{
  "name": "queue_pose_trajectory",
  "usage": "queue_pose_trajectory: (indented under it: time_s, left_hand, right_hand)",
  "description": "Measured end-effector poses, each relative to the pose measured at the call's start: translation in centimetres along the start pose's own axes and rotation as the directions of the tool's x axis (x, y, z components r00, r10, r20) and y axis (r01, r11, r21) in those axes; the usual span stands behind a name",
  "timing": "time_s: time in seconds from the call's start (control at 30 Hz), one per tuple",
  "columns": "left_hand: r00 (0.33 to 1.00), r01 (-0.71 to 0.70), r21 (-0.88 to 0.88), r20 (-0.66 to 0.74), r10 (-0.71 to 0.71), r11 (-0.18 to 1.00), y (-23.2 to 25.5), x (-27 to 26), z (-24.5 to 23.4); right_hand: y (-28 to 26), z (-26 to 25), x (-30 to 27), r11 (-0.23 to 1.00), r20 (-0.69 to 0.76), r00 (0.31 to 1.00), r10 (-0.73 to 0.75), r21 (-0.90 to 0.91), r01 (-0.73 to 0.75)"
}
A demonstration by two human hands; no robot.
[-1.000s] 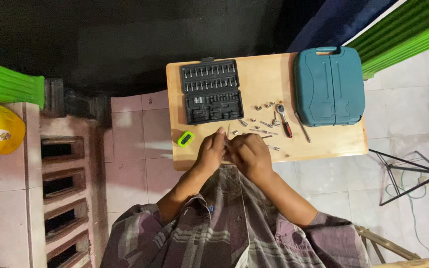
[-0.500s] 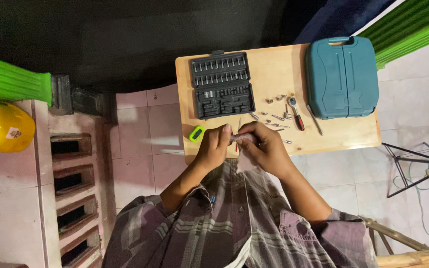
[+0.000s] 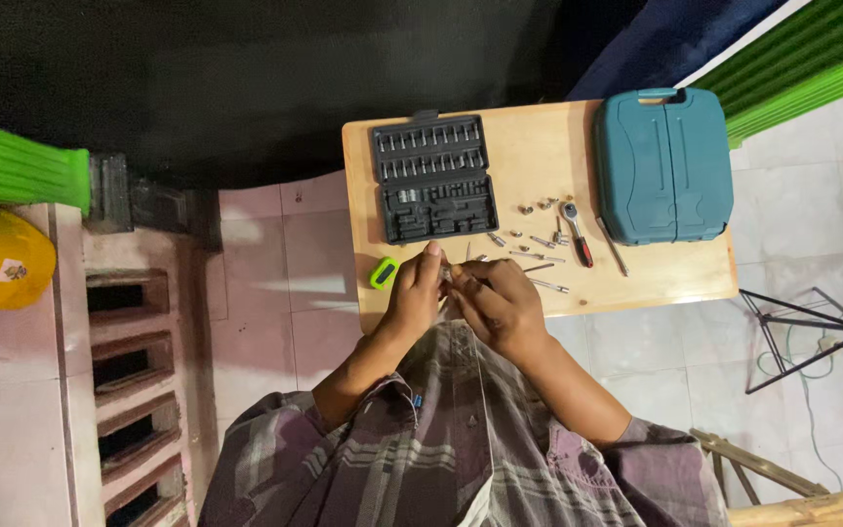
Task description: The person cleans various small metal bolts and nuts with a cloth, sorting them on a table and occasionally placing them back into or removing them from a toolkit case.
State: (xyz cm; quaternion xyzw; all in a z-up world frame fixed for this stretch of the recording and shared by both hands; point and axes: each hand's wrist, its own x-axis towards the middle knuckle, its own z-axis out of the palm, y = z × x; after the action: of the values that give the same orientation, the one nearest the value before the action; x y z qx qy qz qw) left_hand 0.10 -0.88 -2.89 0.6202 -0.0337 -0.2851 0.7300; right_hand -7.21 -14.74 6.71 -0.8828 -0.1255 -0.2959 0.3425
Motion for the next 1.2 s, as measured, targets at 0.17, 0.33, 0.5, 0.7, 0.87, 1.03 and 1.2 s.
queue_pose_trajectory:
  time_s: [0.17, 0.33, 0.5, 0.7, 0.87, 1.03, 1.2]
  left_hand:
    - [0.989, -0.15, 0.292, 0.03, 0.148, 0.944, 0.7, -0.2, 0.5]
    - [0.906, -0.418, 0.493, 0.159, 0.393, 0.763, 2.8, -0.6, 0.5]
    - [0.848, -0.529, 0.556, 0.314, 0.428, 0.641, 2.9, -0.4, 0.4]
    - [0.914, -0.405, 0.497, 0.214, 0.344, 0.767, 1.3, 1.0, 0.5]
    - [0.97, -0.239, 0.525, 0.157, 0.184, 0.817, -4.0, 3.4, -0.3]
    - [0.992, 0.114, 0.284, -0.082, -0.094, 0.952, -11.0, 7.3, -3.0]
    - [0.954, 0.283, -0.432, 0.037, -0.297, 0.856, -12.9, 8.2, -3.6]
  right_hand:
    - [2.4, 0.0, -1.8, 0.917, 0.118, 0.95, 0.289, 0.252, -0.31]
    - [6.0, 0.8, -4.0, 0.354, 0.447, 0.704, 0.552, 0.639, -0.683]
    - [7.5, 1.2, -4.8, 0.116, 0.592, 0.645, 0.482, 0.687, -0.717]
    - [4.9, -0.2, -2.4, 0.929, 0.277, 0.914, 0.297, 0.139, -0.344]
    - [5.9, 0.4, -2.0, 0.959, 0.191, 0.941, 0.281, -0.008, -0.285]
    - [11.4, -0.2, -5.5, 0.843, -0.019, 0.865, 0.501, -0.218, -0.493]
    - [16.3, 2.9, -7.9, 0.713, -0.022, 0.935, 0.355, -0.64, -0.286]
